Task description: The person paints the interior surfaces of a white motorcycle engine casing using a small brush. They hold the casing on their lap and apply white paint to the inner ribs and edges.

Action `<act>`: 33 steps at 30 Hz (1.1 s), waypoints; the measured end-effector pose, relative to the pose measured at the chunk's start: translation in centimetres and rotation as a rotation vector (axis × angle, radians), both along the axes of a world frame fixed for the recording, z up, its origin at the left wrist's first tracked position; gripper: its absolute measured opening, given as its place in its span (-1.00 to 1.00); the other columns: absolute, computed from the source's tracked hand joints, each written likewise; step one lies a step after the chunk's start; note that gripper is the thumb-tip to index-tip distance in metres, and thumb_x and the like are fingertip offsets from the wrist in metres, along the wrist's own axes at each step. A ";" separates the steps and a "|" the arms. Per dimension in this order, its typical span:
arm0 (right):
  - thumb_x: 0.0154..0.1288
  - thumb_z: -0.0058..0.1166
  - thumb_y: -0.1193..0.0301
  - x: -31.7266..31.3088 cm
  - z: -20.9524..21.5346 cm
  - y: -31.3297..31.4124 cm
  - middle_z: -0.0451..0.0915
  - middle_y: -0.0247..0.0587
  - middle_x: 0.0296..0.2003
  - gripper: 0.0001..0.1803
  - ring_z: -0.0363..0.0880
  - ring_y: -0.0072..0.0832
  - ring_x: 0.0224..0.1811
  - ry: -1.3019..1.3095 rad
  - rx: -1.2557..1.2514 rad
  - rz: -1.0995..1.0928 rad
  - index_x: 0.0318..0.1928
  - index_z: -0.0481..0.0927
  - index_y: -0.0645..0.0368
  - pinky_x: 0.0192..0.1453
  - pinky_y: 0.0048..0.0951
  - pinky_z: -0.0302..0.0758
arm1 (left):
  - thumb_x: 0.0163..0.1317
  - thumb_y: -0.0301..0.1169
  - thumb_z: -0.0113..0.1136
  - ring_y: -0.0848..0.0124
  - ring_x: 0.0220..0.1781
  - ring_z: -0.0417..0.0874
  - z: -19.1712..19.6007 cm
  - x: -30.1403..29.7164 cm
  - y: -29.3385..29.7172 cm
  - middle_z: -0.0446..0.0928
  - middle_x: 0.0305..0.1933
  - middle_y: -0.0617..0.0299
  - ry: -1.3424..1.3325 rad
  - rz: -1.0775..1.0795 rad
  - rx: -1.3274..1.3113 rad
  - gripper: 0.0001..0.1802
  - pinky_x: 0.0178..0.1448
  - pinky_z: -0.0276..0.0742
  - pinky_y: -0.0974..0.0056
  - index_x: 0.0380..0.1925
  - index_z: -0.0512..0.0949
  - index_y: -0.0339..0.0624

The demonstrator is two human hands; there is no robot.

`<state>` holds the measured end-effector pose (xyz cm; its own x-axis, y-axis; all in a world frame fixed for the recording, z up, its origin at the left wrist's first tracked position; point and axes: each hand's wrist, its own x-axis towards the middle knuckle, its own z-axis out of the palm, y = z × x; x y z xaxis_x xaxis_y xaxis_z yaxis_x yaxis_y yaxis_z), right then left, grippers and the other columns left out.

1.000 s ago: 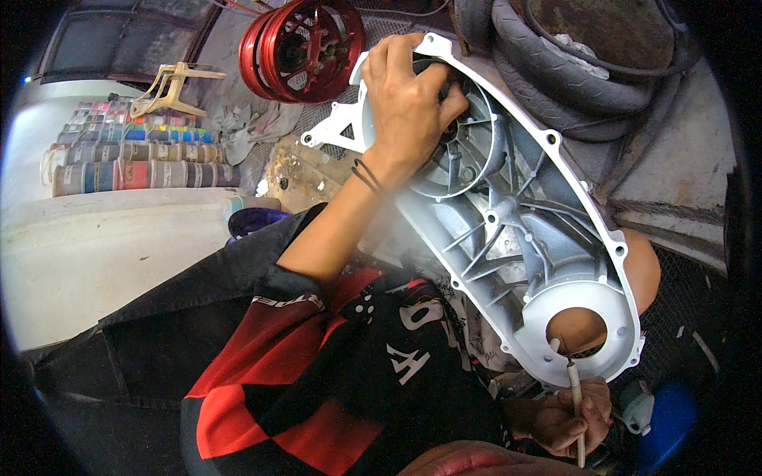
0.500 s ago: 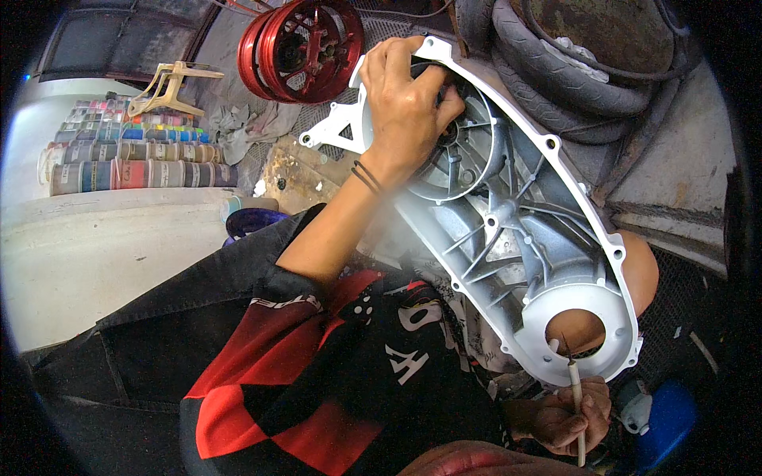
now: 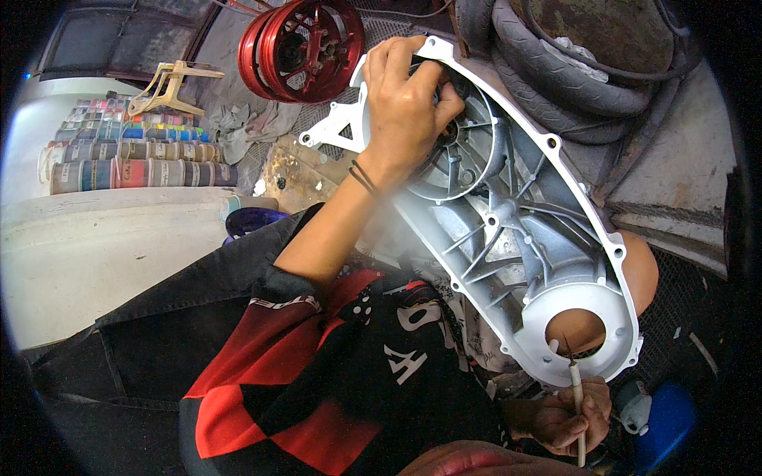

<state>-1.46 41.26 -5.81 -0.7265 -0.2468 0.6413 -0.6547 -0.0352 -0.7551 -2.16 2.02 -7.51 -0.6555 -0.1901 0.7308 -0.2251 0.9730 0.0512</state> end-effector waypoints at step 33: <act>0.43 -0.08 0.26 -0.1 0.8 -1.2 0.31 -0.24 -0.56 -0.70 0.29 -0.47 -0.52 -0.110 -0.046 -0.394 -0.10 0.49 0.27 -0.36 -0.41 0.32 | 0.26 -0.63 0.25 0.50 -0.31 0.63 3.4 4.8 -4.4 0.60 -0.19 0.05 0.221 -0.485 0.911 -0.87 -0.23 0.66 0.40 -0.39 0.46 -0.35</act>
<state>-1.52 40.09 -4.98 -0.8246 0.0908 0.5583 -0.5402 0.1664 -0.8249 2.64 -2.40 -4.15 -0.6784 -0.4803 0.5559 0.2812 0.5293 0.8005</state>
